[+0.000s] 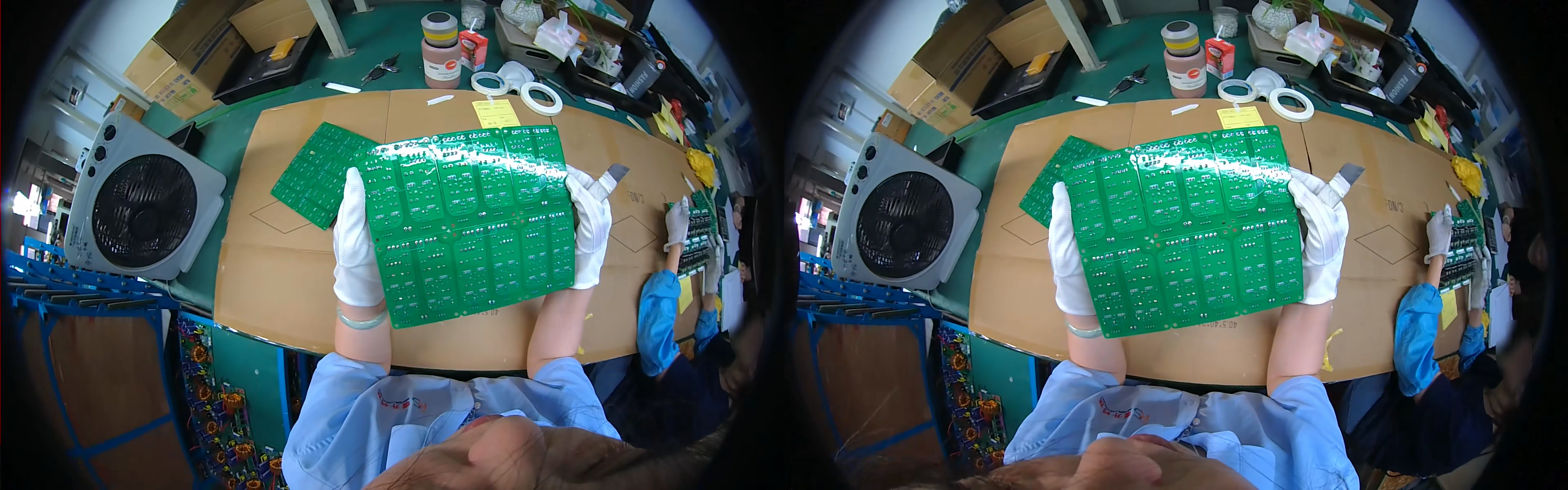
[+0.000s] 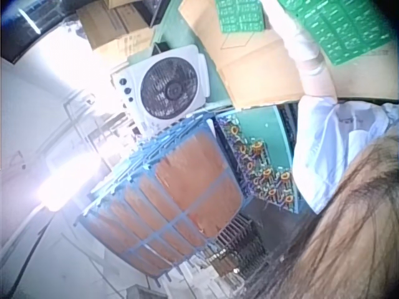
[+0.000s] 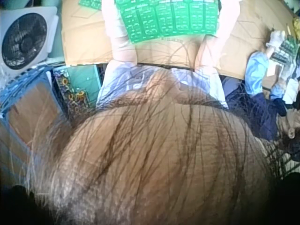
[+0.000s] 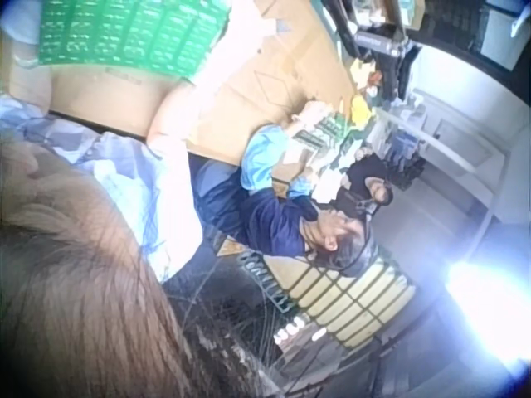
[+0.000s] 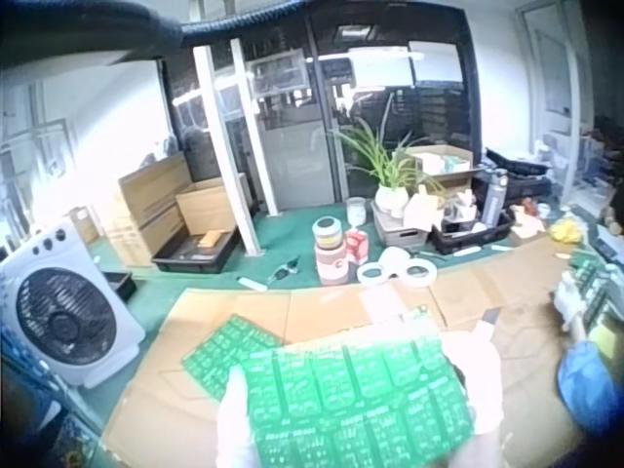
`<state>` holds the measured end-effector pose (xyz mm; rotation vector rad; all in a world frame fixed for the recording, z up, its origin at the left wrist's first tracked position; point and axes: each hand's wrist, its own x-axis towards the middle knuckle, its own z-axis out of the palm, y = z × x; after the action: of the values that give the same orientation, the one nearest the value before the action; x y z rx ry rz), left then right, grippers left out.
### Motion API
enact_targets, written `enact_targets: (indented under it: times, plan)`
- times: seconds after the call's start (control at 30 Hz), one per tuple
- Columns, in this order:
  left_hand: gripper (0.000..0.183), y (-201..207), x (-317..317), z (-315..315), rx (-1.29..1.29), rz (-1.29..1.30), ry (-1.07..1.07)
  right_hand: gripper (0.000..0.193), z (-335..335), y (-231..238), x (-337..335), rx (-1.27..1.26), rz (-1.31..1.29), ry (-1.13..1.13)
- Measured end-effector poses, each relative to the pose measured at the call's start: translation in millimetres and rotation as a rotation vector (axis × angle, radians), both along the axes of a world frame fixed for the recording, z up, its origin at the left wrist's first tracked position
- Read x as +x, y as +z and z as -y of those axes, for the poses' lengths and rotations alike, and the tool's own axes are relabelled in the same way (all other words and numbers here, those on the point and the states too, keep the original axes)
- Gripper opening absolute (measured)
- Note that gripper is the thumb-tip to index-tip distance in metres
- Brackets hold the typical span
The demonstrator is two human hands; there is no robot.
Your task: The person holds a green circuit board with both hands, rotating it to view both sides and the edges. They use a small metal tool to point at or touch specific components on the board. The person then places the board down and picks up another one to repeat the inspection process.
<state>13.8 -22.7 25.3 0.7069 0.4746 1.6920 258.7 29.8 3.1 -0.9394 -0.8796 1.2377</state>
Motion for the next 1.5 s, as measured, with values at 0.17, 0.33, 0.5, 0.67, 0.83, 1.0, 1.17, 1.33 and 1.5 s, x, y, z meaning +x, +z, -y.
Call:
enact_targets:
  times: [0.17,0.33,0.5,0.67,0.83,1.0,1.17,1.33,1.5]
  plan:
    - [0.043,-4,-5,-3,0.029,-0.042,-0.023,0.032,1,1,-3,0.070,0.059,0.012]
    - [0.043,-7,-4,-3,-0.019,-0.027,-0.018,0.030,-3,-3,-2,0.052,0.004,0.026]
    - [0.043,-7,-3,-4,-0.070,0.035,-0.069,0.025,-4,-4,-4,0.049,-0.070,0.037]
    - [0.041,-10,-5,-4,-0.047,0.011,-0.070,0.025,-5,-4,-2,0.051,-0.043,0.034]
    - [0.035,-17,-7,-3,-0.047,-0.248,0.112,0.026,-6,-7,-3,0.067,-0.010,0.017]
    - [0.039,-44,-16,-7,-0.014,-0.772,0.357,0.025,-9,-12,-1,0.077,-0.017,-0.015]
    - [0.041,-48,-14,-5,-0.015,-0.833,0.405,0.023,-9,-13,-1,0.119,0.005,-0.050]
    - [0.036,-33,-9,6,-0.060,-0.664,0.317,0.024,-11,-16,5,0.139,0.041,-0.051]
    - [0.043,-17,-1,10,-0.100,0.011,0.067,0.025,-11,-18,6,0.161,0.039,-0.057]
